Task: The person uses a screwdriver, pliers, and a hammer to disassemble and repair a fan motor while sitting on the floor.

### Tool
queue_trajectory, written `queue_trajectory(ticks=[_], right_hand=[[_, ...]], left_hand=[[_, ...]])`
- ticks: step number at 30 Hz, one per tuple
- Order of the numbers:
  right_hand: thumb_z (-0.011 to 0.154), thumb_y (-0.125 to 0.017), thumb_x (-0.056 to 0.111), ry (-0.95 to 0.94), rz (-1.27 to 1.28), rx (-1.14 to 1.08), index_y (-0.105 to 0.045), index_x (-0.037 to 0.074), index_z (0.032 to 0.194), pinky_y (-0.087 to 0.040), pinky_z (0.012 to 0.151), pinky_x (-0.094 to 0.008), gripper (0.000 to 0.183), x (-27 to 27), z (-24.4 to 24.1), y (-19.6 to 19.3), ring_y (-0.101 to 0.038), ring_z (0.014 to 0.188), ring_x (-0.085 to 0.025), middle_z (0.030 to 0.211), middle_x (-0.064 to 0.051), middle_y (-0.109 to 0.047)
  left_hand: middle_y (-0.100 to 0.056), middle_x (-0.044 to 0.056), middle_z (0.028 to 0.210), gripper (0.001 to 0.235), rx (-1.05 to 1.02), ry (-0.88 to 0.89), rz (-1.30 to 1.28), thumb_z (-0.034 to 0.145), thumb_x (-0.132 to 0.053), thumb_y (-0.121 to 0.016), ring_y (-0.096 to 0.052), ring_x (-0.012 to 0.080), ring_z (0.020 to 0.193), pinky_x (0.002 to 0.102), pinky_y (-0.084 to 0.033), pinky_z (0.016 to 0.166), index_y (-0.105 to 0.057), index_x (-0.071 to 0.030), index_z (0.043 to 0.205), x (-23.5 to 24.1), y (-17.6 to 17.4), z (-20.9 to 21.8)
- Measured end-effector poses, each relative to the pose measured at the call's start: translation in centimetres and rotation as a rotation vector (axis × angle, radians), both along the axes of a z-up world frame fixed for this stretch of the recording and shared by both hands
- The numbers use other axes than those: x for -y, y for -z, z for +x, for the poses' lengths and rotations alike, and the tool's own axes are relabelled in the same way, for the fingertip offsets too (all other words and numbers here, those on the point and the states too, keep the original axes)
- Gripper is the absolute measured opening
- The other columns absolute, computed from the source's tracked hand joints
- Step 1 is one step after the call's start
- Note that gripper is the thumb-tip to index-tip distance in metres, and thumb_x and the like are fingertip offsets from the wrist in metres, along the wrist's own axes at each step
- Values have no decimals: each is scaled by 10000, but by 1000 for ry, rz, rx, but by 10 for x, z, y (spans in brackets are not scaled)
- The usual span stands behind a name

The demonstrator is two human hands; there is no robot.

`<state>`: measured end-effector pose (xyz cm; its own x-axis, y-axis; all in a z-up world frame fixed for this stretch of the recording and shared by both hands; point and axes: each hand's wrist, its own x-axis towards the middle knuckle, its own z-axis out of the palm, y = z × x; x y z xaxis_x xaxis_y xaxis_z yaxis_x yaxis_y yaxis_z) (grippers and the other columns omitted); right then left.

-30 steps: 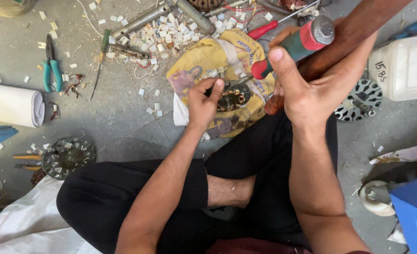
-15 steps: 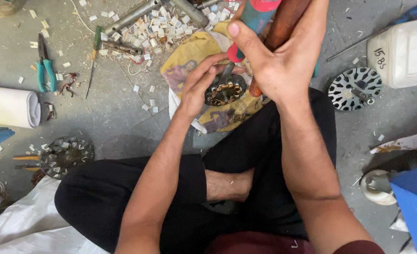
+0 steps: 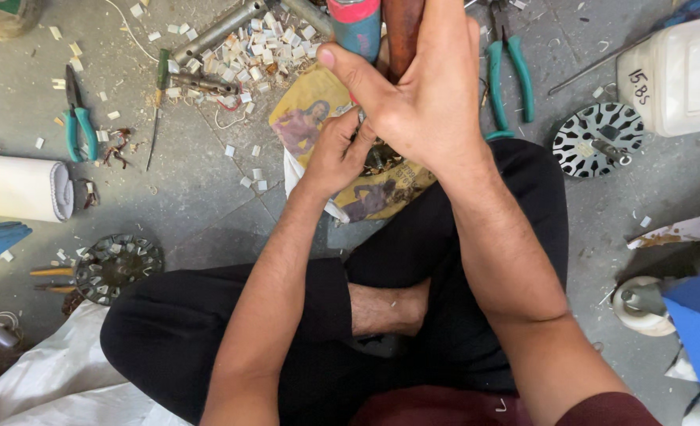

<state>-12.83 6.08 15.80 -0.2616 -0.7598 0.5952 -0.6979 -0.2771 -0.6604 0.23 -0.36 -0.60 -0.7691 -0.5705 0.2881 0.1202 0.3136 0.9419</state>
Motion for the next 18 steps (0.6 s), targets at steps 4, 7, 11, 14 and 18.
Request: queue_trajectory(ticks=[4, 7, 11, 14, 18], right_hand=[[1010, -902, 83, 16, 31, 1, -514, -8, 1143, -426, 527, -270, 420, 1, -1, -3, -588, 559, -120, 724, -49, -597], [989, -902, 91, 28, 49, 38, -540, -8, 1114, -395, 512, -294, 395, 1, -2, -2, -540, 527, -139, 678, -40, -562], [1018, -922, 125, 30, -35, -82, -562, 15, 1137, -430, 620, -341, 395, 1, -9, 5, -522, 625, -185, 775, -68, -562], [998, -879, 132, 27, -63, -76, -552, 28, 1162, -452, 701, -357, 380, -1, -11, 12, -551, 730, -203, 864, -77, -575], [1005, -854, 129, 12, -108, -103, -522, 43, 1198, -464, 756, -362, 393, -2, -14, 15, -585, 811, -222, 931, -90, -585]], left_hand=[[-618, 102, 731, 270, 12, -7, 15, 1113, -261, -539, -586, 184, 628, 350, -461, 619, -591, -15, 1014, 0, 0, -1], [-597, 104, 711, 282, 30, -24, 6, 1114, -263, -547, -565, 185, 609, 351, -446, 608, -588, -13, 992, -2, 2, -1], [-601, 95, 694, 290, 52, -37, 51, 1112, -260, -550, -569, 188, 614, 349, -449, 608, -590, -12, 966, -3, 4, -4], [-641, 118, 761, 246, 19, -46, -4, 1103, -225, -576, -630, 198, 666, 351, -483, 647, -597, -5, 993, -3, 1, -5], [-677, 140, 807, 183, 6, -47, -9, 1073, -173, -597, -689, 214, 718, 355, -514, 682, -617, 6, 1039, -3, -4, -7]])
